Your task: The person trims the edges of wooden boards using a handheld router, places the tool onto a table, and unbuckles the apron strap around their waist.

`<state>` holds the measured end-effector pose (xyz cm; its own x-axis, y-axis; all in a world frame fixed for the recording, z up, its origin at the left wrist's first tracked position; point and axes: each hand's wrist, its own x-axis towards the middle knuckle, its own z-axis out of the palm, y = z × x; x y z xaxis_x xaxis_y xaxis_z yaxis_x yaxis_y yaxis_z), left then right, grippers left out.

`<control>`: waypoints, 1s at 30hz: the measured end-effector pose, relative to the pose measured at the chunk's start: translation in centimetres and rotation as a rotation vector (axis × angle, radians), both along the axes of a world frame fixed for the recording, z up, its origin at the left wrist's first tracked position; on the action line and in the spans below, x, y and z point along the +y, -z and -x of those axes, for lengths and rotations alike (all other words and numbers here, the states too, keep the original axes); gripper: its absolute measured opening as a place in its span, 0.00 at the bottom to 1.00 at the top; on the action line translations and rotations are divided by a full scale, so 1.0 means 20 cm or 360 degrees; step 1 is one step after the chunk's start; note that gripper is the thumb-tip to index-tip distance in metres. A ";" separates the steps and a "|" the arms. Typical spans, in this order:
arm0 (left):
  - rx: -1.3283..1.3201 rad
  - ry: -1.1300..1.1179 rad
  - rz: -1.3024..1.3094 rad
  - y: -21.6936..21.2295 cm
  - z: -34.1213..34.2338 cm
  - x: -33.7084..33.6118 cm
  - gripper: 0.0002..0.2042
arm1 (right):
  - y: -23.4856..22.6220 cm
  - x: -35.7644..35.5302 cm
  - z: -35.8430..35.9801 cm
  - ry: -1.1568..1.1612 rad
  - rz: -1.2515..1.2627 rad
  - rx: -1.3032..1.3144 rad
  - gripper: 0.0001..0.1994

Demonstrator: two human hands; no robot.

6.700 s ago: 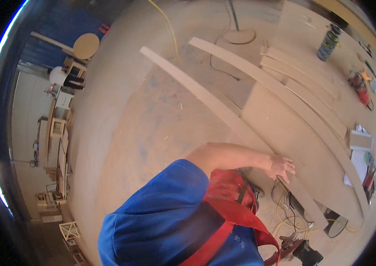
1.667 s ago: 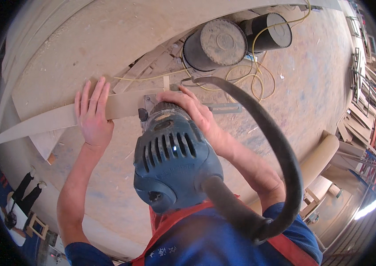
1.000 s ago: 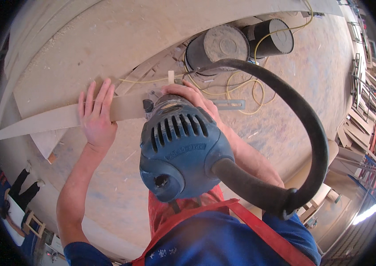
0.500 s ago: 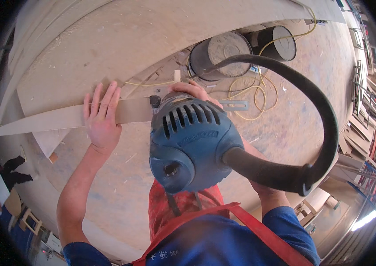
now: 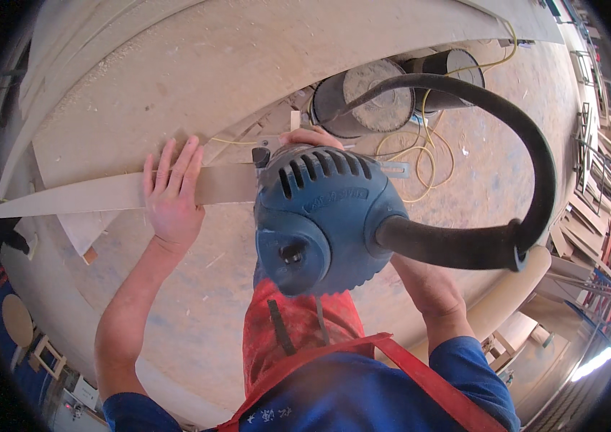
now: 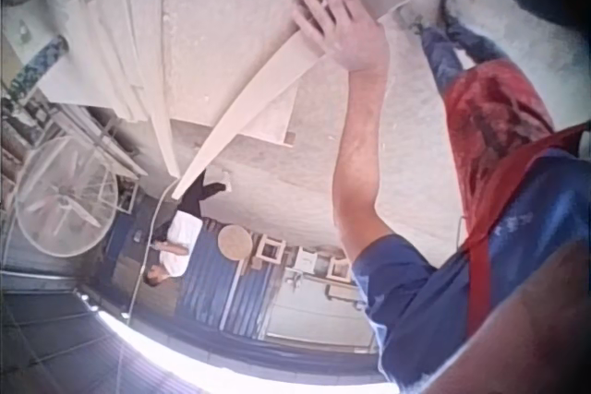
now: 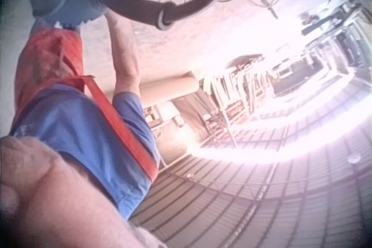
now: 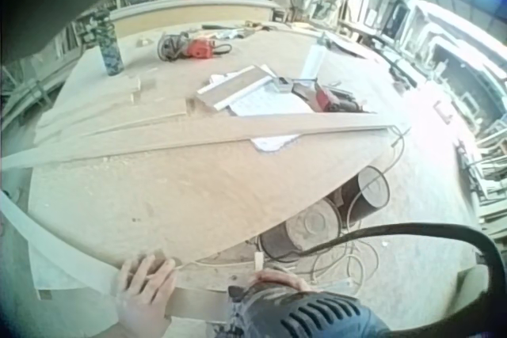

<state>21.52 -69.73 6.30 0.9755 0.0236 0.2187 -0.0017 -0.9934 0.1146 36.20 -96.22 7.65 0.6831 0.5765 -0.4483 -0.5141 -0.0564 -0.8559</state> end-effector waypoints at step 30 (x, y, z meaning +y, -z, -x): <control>-0.0001 -0.0025 -0.0041 0.02 0.00 -0.01 0.42 | -0.14 -0.29 0.38 -0.0285 0.0271 -0.1169 0.32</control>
